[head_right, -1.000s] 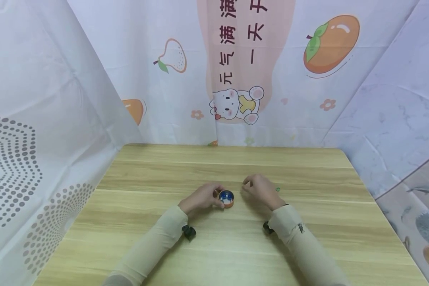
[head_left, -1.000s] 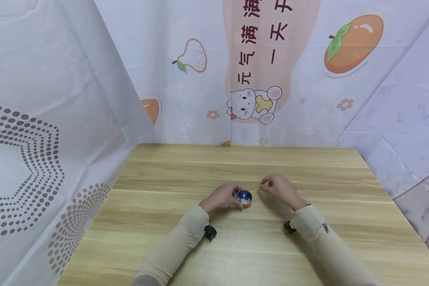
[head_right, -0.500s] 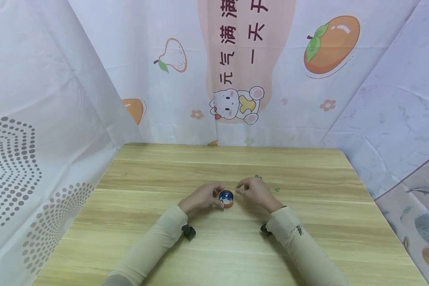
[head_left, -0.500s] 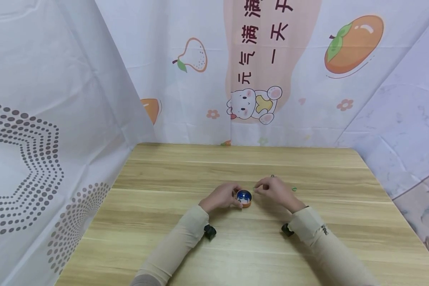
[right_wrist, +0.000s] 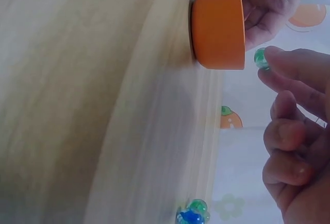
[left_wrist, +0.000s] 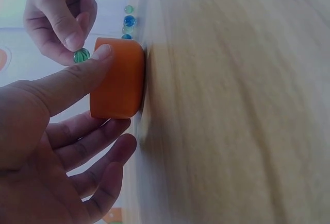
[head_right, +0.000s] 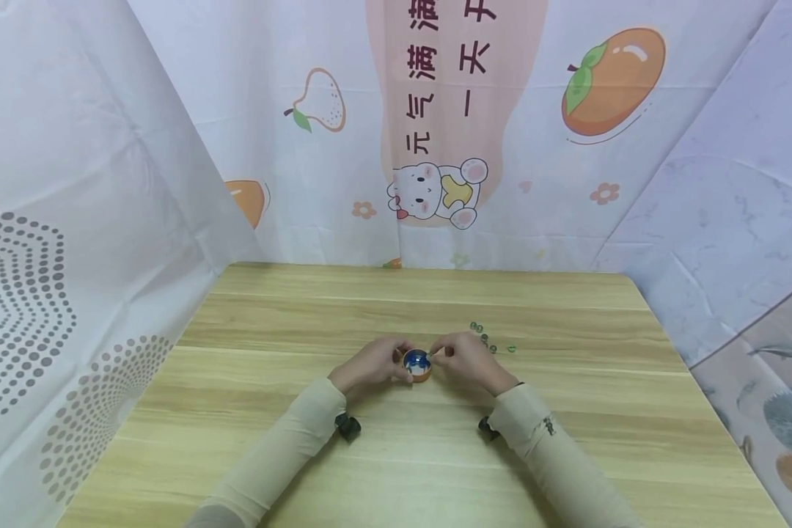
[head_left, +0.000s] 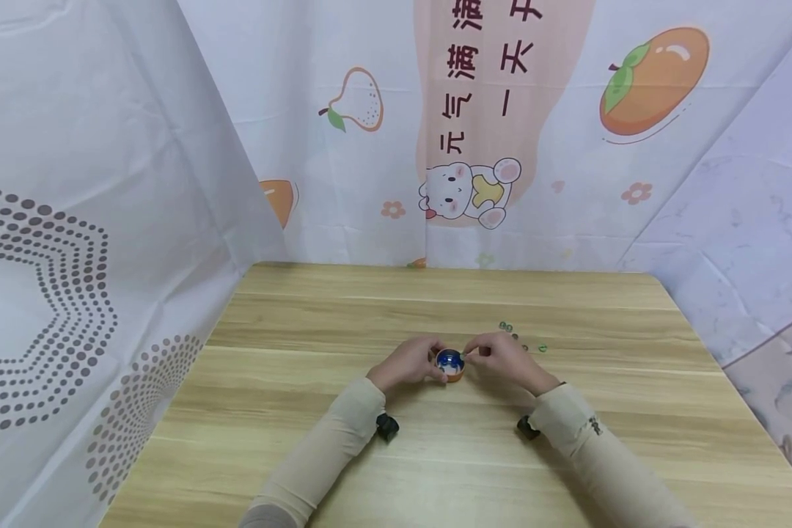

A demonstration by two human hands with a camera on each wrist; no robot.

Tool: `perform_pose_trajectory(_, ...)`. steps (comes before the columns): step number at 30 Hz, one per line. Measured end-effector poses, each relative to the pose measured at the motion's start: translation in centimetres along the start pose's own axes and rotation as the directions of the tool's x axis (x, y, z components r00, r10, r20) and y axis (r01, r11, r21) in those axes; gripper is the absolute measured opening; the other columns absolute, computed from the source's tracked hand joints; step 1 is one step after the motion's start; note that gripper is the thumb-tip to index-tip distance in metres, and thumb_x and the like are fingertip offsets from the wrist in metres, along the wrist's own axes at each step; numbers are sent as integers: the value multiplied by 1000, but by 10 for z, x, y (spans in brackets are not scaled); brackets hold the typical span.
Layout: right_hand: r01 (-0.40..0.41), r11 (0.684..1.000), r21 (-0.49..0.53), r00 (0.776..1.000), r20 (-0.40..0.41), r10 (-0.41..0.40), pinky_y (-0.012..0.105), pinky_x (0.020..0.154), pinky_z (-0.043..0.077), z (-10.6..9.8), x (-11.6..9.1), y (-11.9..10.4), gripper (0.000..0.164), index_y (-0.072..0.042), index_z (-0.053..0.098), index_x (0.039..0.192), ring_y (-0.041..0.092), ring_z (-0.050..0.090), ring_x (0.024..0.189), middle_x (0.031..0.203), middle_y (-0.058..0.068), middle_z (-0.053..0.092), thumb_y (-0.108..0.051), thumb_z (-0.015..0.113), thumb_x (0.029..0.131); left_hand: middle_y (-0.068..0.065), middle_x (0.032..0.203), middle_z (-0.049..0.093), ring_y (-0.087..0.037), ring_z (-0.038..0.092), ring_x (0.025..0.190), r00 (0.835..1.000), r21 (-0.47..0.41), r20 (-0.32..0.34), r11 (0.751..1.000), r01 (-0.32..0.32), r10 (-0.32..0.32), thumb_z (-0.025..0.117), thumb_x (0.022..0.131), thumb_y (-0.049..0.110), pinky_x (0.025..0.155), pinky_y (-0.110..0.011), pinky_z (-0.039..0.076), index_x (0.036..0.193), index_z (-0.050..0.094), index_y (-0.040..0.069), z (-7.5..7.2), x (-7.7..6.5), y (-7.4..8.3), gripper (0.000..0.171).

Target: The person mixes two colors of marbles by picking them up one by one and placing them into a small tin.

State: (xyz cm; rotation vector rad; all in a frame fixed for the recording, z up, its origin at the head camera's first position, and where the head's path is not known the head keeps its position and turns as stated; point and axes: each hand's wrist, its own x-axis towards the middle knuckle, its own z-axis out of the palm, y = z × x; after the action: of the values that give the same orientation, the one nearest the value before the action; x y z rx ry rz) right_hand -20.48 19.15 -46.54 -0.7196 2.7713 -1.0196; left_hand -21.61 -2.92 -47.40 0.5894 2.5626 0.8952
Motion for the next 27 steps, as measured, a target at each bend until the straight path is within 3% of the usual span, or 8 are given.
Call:
perform_pose_trajectory(8,32,1000,1,999,-3,-32,20,55,38,4,0,-1,10,-9,76,95,4,44,59,72,-5,63,-14,71,87,2,102,66,-10,58,88,1000,-3,0,1000,-7,7,83,77,26,76,-26,47,119,63,12,1,0,-2,49)
perform_pose_trajectory(27,-11,1000,17,999,38,11,21,55,39,7,0,1,12,-9,75,97,6,46,60,73,-4,62,-15,72,88,2,101,65,-10,57,87,1000,11,7,1000,-2,2,83,77,26,77,-26,47,118,62,12,0,1,0,48)
